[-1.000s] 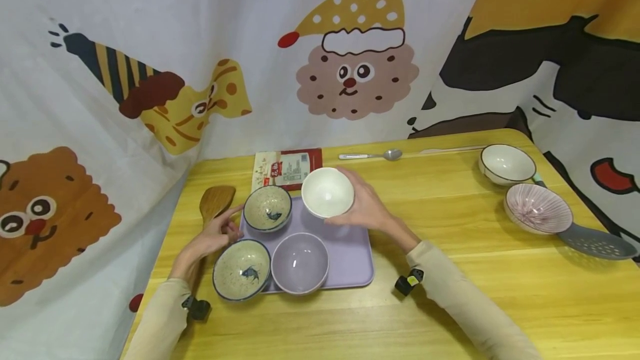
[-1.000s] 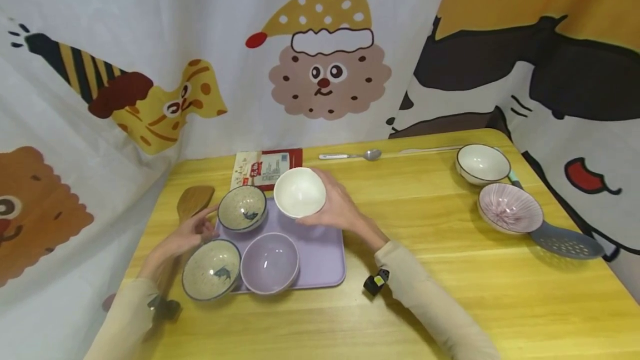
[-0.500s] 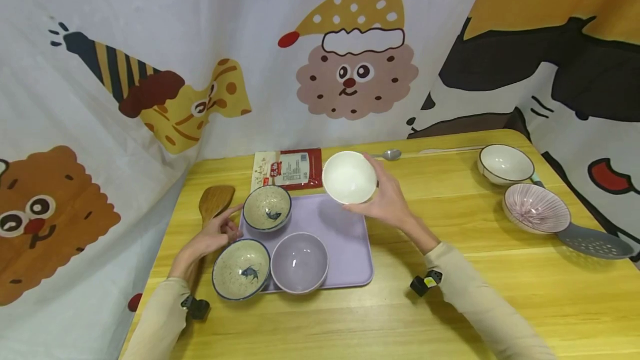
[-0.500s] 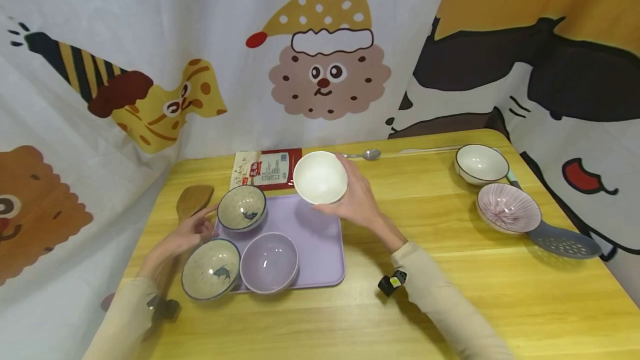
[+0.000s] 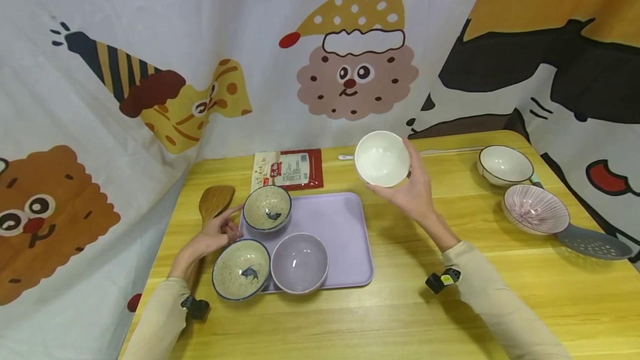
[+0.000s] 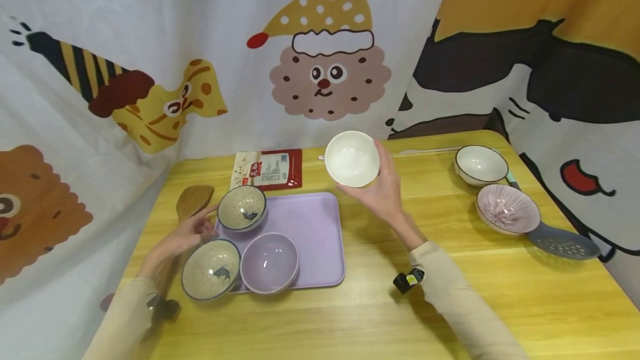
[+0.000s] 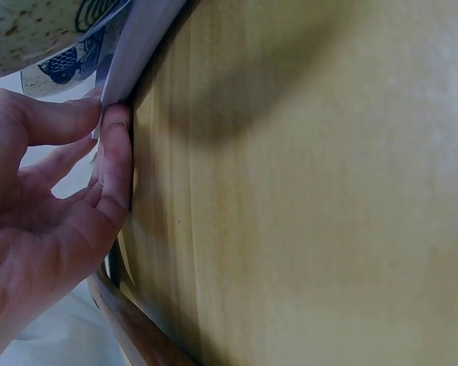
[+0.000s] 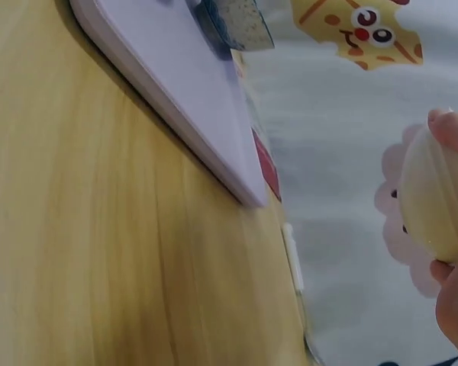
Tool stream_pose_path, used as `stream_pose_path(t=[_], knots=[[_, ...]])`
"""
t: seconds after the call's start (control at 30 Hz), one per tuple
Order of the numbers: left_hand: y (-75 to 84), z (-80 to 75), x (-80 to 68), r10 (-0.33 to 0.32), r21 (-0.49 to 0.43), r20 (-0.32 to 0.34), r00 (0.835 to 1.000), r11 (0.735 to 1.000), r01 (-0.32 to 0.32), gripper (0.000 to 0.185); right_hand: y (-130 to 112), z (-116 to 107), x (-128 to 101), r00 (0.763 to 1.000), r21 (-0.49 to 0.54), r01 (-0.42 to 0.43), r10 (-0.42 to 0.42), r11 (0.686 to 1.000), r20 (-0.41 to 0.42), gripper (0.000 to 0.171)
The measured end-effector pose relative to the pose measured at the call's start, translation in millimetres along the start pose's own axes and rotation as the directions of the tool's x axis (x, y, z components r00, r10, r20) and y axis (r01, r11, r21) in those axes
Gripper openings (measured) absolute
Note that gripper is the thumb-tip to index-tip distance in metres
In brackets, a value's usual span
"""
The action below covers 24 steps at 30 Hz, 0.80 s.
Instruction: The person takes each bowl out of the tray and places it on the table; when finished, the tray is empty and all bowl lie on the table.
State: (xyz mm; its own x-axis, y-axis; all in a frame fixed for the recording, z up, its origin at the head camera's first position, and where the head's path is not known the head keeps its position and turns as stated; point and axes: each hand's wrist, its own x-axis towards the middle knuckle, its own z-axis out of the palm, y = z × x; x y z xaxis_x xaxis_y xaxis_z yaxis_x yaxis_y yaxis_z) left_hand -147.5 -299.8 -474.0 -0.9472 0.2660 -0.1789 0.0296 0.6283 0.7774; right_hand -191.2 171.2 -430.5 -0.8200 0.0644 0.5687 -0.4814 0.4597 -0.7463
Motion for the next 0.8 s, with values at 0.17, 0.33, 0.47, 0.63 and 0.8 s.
stream_pose_path(t=[0.17,0.33,0.47,0.63,0.8], knots=[[-2.3,-0.1,-1.4,0.016,0.000,-0.005,1.000,1.000,-0.016,0.080,9,-12,5,0.998,0.014,0.015,-0.014,1.000,-0.067,0.119],[-2.9,0.3,-1.1,0.010,-0.002,-0.003,1.000,1.000,-0.010,0.080,19,-27,8,0.993,-0.025,-0.029,0.026,0.999,-0.116,0.119],[-2.5,-0.6,0.5,0.000,-0.012,0.007,1.000,1.000,0.000,0.081,29,-37,9,0.988,-0.078,-0.064,0.052,0.995,-0.147,0.119],[-1.6,-1.7,0.5,-0.002,-0.011,0.013,1.000,1.000,0.002,0.080,40,-49,10,0.983,-0.131,-0.101,0.078,0.986,-0.169,0.116],[0.0,-2.1,-0.5,-0.015,-0.006,0.016,1.000,1.000,0.016,0.081,47,-60,12,0.977,-0.215,-0.156,0.118,0.964,-0.180,0.117]])
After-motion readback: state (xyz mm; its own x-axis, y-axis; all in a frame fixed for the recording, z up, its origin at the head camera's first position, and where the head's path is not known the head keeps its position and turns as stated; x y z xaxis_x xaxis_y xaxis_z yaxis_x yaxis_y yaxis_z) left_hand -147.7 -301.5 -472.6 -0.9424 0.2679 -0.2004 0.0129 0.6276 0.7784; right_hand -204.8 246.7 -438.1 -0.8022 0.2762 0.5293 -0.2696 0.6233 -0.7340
